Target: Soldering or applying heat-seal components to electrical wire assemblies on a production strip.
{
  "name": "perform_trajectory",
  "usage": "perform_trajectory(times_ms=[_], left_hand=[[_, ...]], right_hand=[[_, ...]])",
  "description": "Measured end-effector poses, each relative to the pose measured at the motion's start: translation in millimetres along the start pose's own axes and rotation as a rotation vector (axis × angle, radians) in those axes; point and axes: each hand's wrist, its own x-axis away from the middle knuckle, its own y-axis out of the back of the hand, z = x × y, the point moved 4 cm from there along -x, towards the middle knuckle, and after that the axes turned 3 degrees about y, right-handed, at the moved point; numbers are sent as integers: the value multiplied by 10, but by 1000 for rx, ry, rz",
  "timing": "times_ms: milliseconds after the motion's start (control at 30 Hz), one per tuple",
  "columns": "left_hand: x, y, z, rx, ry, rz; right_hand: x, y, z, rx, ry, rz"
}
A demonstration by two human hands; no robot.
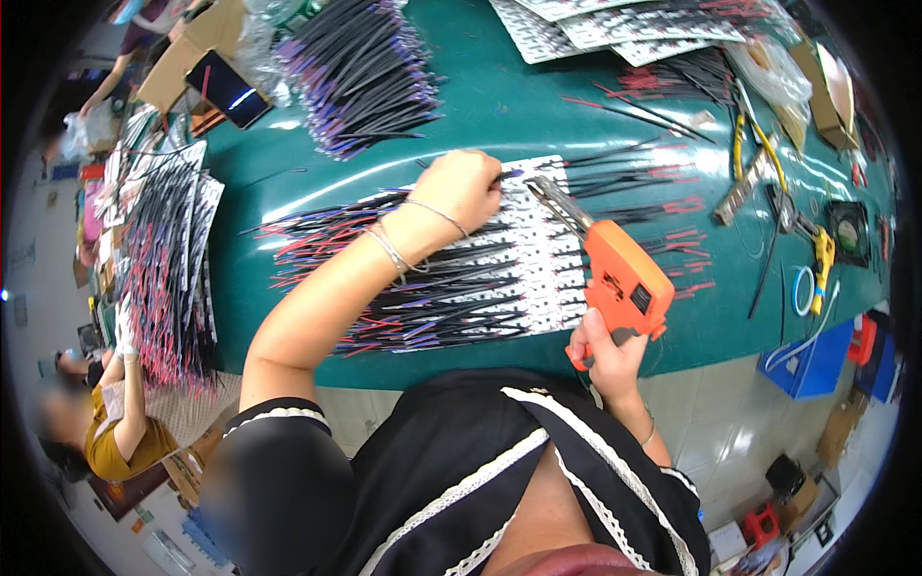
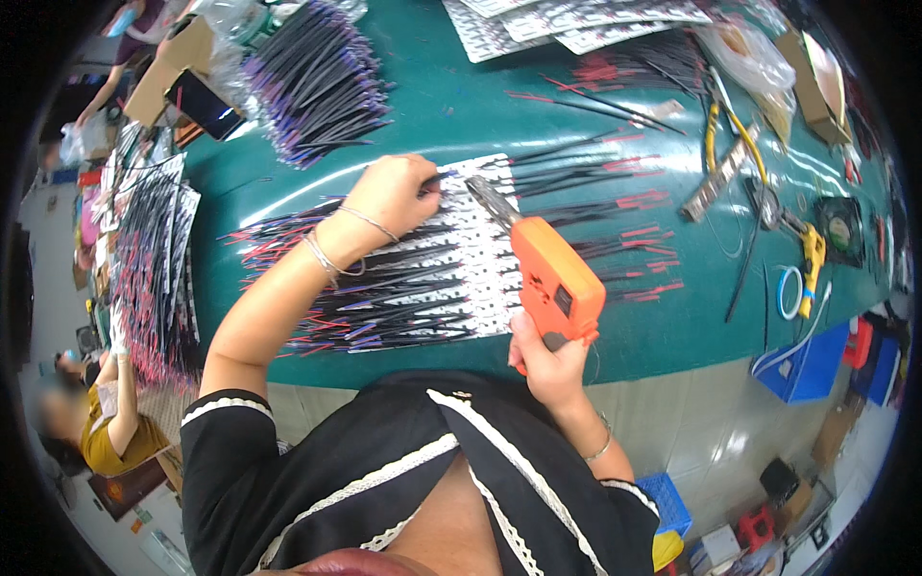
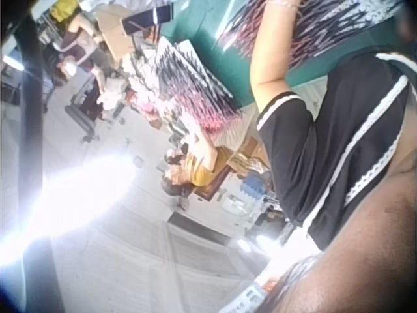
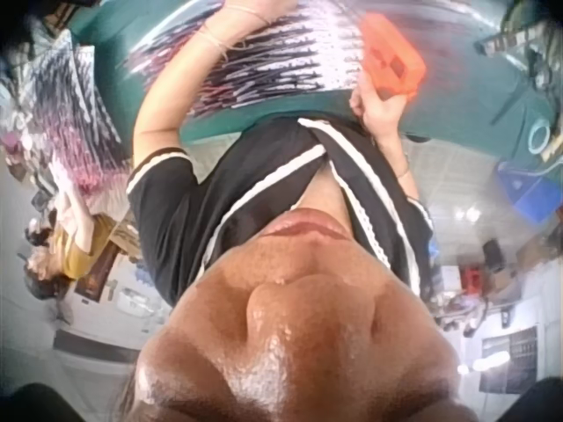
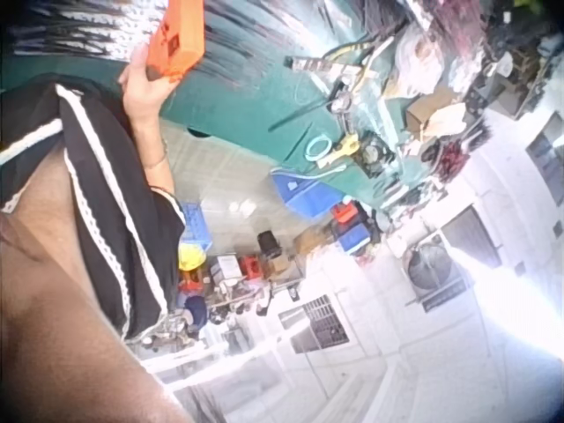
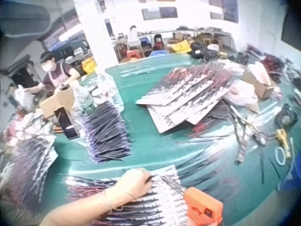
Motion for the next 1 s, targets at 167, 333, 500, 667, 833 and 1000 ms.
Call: perform_trajectory(times_ms=[167,333,500,667,833,1000], left_hand=[[40,-7,75,23,-11,10],[193,85,78,242,-17,-119],[291,271,-16,235,-56,-248],[138,581,-152,340,-130,-355],[-58,556,-63,287,-38,-279],[-53,332,55,145,-12,-136]], right_hand=[[-46,-33,36,-81,-12,-103],[-122,-53,113,-108,72,-57],[-131,-22,169,-129,107,-118],[-167,-2,246,-158,174,-140],[-209,56,238,-129,126,-155],[-203,47,196,-67,112,-75]])
